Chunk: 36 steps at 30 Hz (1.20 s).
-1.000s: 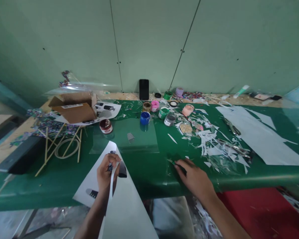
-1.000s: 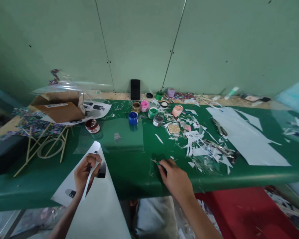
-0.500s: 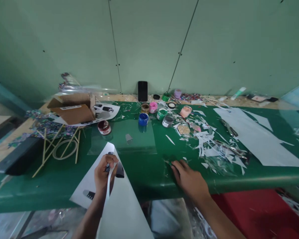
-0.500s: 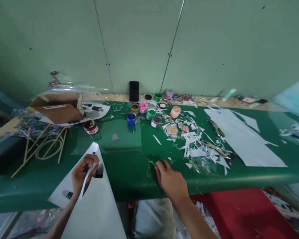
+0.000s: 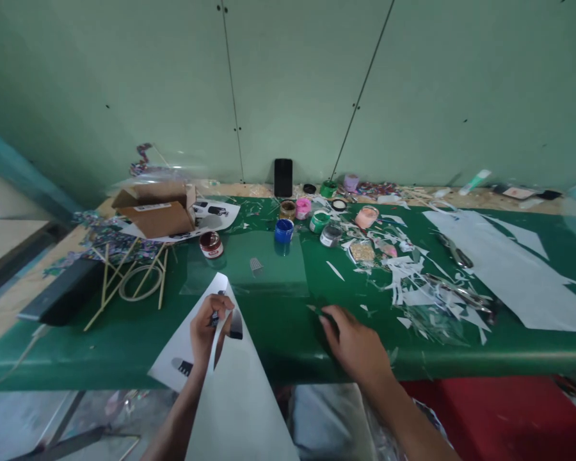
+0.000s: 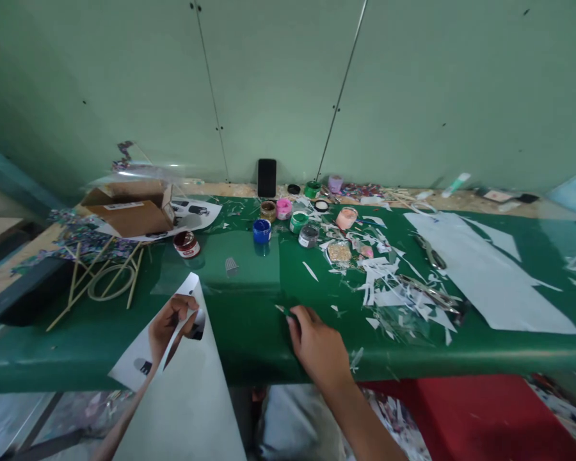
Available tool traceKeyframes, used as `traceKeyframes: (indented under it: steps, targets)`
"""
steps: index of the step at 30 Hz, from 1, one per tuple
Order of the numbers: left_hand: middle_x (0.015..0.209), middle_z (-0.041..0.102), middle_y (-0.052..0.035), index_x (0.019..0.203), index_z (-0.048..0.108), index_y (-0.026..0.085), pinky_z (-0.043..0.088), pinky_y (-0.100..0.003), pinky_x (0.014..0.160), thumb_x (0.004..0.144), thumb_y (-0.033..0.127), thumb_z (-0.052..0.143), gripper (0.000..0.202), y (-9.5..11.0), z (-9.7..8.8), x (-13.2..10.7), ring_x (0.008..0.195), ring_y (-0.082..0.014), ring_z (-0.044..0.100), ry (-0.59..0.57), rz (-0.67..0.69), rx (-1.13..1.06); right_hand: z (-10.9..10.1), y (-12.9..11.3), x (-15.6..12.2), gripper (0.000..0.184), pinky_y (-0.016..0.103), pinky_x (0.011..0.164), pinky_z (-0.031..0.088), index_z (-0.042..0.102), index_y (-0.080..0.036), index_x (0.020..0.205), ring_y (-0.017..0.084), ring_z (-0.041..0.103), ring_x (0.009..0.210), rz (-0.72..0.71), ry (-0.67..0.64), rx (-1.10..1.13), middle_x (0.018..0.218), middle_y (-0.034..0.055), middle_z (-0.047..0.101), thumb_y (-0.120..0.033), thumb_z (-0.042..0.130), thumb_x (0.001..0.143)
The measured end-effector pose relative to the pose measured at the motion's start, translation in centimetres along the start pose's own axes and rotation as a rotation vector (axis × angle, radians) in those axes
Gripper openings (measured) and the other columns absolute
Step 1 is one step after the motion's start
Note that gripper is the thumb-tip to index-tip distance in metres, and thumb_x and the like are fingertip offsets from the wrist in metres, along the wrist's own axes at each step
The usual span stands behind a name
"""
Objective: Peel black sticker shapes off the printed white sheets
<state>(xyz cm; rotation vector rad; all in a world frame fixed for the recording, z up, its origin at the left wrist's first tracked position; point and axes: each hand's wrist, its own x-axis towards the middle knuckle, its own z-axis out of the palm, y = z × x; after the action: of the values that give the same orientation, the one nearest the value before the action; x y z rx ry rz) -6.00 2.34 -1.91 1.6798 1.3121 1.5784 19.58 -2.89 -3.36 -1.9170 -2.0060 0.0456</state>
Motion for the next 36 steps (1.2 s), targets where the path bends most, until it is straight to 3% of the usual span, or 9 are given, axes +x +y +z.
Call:
traceKeyframes:
  steps: [2,8,13,24,36]
  targets:
    - [0.07,0.057,-0.0002,0.061,0.038,0.021,0.042,-0.028,0.064,0.071,0.019,0.06,0.024,-0.1,-0.1,-0.1,0.068,-0.0153,0.055,-0.01,-0.007,-0.007,-0.4,1.4,0.0,0.026,0.025,0.052,0.044,0.061,-0.023,0.1,0.017,0.067,0.069,0.053,0.02,0.009,0.097,0.0048,0.07,-0.031,0.038,0.093]
    - [0.069,0.056,0.0007,0.061,0.037,0.02,0.041,-0.028,0.065,0.073,0.018,0.06,0.026,-0.4,0.1,-0.1,0.066,-0.0142,0.053,-0.002,-0.005,-0.032,-1.1,3.5,-1.5,0.026,0.025,0.051,0.047,0.065,-0.027,0.102,0.017,0.067,0.068,0.029,-0.019,-0.024,0.094,0.0018,0.07,-0.032,0.041,0.092]
    - [0.069,0.055,0.0,0.062,0.038,0.02,0.04,-0.028,0.064,0.072,0.02,0.061,0.025,-0.7,0.1,-0.2,0.067,-0.0146,0.052,0.007,0.0,-0.056,-1.0,3.1,-3.4,0.03,0.024,0.048,0.049,0.067,-0.029,0.103,0.016,0.068,0.065,0.049,-0.004,-0.055,0.093,0.0024,0.069,-0.034,0.039,0.093]
    - [0.067,0.055,0.0002,0.06,0.037,0.021,0.04,-0.028,0.062,0.07,0.018,0.061,0.026,0.2,0.3,0.0,0.065,-0.0148,0.052,0.019,-0.021,-0.037,-1.3,2.0,-5.7,0.042,0.02,0.043,0.046,0.071,-0.024,0.097,0.012,0.066,0.058,-0.066,0.122,-0.054,0.086,0.0041,0.068,-0.037,0.031,0.098]
    - [0.069,0.057,0.0019,0.061,0.039,0.02,0.039,-0.025,0.061,0.071,0.014,0.061,0.025,0.2,0.2,0.0,0.066,-0.0129,0.053,-0.009,0.029,-0.024,-0.3,0.5,-7.6,0.045,0.021,0.037,0.04,0.071,-0.025,0.1,0.013,0.066,0.054,0.017,0.155,-0.136,0.084,0.0042,0.069,-0.04,0.028,0.099]
